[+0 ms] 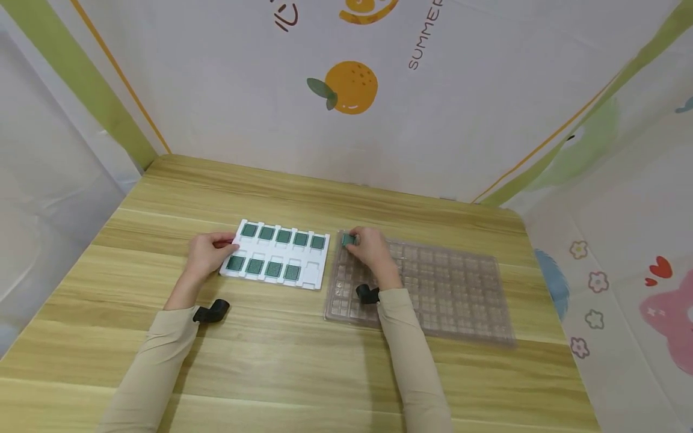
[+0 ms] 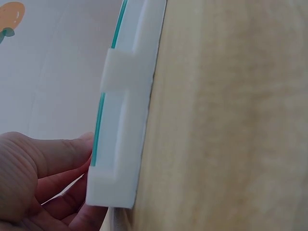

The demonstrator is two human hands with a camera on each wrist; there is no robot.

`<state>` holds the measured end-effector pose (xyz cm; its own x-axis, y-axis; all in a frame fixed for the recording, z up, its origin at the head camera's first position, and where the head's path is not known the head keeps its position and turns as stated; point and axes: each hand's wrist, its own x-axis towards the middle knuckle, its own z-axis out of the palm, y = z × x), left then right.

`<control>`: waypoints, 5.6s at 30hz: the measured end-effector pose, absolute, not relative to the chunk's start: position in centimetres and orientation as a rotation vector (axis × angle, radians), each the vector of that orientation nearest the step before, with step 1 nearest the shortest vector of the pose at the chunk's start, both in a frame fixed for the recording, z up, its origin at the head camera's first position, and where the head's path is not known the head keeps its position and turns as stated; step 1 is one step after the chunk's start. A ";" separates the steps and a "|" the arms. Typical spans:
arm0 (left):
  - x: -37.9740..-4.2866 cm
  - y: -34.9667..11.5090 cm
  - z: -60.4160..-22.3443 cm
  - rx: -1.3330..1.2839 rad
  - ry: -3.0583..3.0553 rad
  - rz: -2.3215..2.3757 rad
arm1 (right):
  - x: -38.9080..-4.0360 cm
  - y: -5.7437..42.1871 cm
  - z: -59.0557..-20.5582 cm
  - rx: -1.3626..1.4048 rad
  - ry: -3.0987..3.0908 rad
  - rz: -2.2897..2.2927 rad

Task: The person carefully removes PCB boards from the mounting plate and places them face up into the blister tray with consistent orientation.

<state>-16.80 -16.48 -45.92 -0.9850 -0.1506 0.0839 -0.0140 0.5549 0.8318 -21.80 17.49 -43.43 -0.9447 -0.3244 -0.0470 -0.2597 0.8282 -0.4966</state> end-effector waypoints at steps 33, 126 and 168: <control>-16.8 -16.4 -46.0 0.154 -2.640 -1.416 | -21.9 17.4 -43.9 -0.421 2.941 -0.754; -16.7 -16.5 -46.1 0.159 -2.625 -1.443 | -15.6 8.6 -44.5 -0.848 2.934 -0.576; -16.8 -16.7 -46.1 0.158 -2.623 -1.449 | -16.8 11.4 -42.8 -0.737 2.962 -0.672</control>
